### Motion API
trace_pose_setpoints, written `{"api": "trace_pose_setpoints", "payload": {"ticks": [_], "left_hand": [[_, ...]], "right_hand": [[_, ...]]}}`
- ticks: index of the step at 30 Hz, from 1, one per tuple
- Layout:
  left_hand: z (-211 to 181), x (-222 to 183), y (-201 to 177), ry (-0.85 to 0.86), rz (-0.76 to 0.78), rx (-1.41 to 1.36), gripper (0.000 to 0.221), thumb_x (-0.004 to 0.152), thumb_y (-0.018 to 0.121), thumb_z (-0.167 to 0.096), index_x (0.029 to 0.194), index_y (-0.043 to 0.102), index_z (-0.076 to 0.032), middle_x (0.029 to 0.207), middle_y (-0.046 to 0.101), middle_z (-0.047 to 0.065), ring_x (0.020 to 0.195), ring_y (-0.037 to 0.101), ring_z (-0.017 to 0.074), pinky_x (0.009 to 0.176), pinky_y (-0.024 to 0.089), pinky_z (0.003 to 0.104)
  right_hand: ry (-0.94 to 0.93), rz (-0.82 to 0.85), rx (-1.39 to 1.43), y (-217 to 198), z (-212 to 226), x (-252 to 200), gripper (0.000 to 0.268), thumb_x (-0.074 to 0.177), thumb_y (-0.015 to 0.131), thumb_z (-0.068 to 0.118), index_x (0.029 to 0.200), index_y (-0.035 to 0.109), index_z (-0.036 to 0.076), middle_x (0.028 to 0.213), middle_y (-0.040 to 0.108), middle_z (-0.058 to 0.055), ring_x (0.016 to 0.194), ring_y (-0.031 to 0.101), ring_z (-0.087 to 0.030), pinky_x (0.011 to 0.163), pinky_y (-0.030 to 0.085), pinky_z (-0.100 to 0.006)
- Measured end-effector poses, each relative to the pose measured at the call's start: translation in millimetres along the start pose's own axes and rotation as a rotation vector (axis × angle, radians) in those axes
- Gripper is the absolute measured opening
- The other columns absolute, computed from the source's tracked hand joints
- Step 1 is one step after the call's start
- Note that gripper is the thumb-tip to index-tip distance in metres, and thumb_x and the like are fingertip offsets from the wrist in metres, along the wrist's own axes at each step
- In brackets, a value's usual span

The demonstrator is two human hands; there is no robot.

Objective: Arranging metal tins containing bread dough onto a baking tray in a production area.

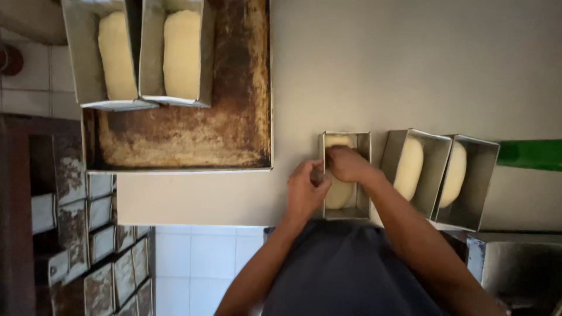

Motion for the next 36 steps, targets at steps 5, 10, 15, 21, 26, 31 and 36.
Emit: {"api": "trace_pose_setpoints", "payload": {"ticks": [5, 10, 15, 21, 26, 31, 36], "left_hand": [[7.2, 1.9, 1.6, -0.030, -0.030, -0.006, 0.035, 0.080, 0.075, -0.009, 0.114, 0.070, -0.004, 0.094, 0.073, 0.012, 0.078, 0.071, 0.0283, 0.077, 0.058, 0.041], [9.6, -8.2, 3.5, -0.059, -0.023, -0.022, 0.029, 0.083, 0.074, -0.008, 0.111, 0.069, -0.004, 0.094, 0.073, 0.013, 0.074, 0.072, 0.0266, 0.068, 0.059, 0.039], [4.7, -16.1, -0.6, -0.224, 0.078, -0.169, 0.034, 0.084, 0.071, -0.007, 0.118, 0.067, -0.004, 0.093, 0.072, 0.011, 0.070, 0.071, 0.0239, 0.064, 0.059, 0.038], [-0.7, -12.9, 3.7, -0.115, 0.009, -0.098, 0.039, 0.084, 0.075, -0.007, 0.121, 0.065, -0.002, 0.101, 0.072, 0.012, 0.080, 0.073, 0.0233, 0.073, 0.060, 0.037], [6.5, -12.0, 8.7, -0.053, -0.022, -0.068, 0.041, 0.079, 0.078, -0.008, 0.117, 0.064, 0.000, 0.101, 0.068, 0.015, 0.085, 0.072, 0.0266, 0.070, 0.060, 0.037], [7.0, -7.2, 7.8, -0.075, 0.021, 0.003, 0.038, 0.078, 0.077, -0.008, 0.114, 0.067, -0.001, 0.094, 0.068, 0.014, 0.080, 0.071, 0.0279, 0.072, 0.058, 0.040], [-0.1, -8.6, 3.1, -0.079, 0.063, -0.016, 0.036, 0.079, 0.076, -0.010, 0.112, 0.066, -0.002, 0.099, 0.068, 0.015, 0.081, 0.071, 0.0290, 0.071, 0.059, 0.040]], "right_hand": [[-0.046, 0.008, -0.109, -37.6, 18.6, 11.2, 0.027, 0.092, 0.054, 0.023, 0.102, 0.070, 0.003, 0.106, 0.070, -0.024, 0.107, 0.063, -0.044, 0.089, 0.048, -0.053], [0.006, -0.028, -0.104, -15.6, -5.7, 13.4, 0.030, 0.089, 0.063, 0.027, 0.097, 0.071, -0.002, 0.100, 0.072, -0.026, 0.100, 0.066, -0.047, 0.086, 0.052, -0.055], [-0.103, 0.224, -0.087, 67.7, -13.8, -28.8, 0.027, 0.086, 0.063, 0.024, 0.097, 0.073, 0.002, 0.099, 0.071, -0.026, 0.097, 0.066, -0.046, 0.084, 0.051, -0.054], [-0.085, 0.091, -0.066, 71.4, -13.5, -63.6, 0.021, 0.084, 0.059, 0.016, 0.090, 0.072, 0.000, 0.095, 0.072, -0.024, 0.094, 0.067, -0.044, 0.084, 0.051, -0.054], [0.115, 0.051, -0.043, 45.5, 6.1, -67.8, 0.022, 0.085, 0.059, 0.015, 0.096, 0.073, 0.003, 0.097, 0.070, -0.025, 0.093, 0.068, -0.045, 0.083, 0.052, -0.054], [-0.058, -0.049, 0.093, 19.2, 9.1, -41.2, 0.028, 0.087, 0.061, 0.019, 0.106, 0.071, 0.001, 0.109, 0.069, -0.025, 0.104, 0.063, -0.045, 0.088, 0.050, -0.052], [-0.016, 0.008, -0.116, 12.2, -4.3, 2.1, 0.027, 0.090, 0.059, 0.024, 0.103, 0.071, 0.003, 0.111, 0.070, -0.022, 0.107, 0.065, -0.041, 0.093, 0.051, -0.050]]}}
Point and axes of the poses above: each hand's wrist, its own x-axis towards the middle knuckle, its own y-axis out of the palm, z = x × y, the point moved 4 cm from there along x, towards the middle knuckle
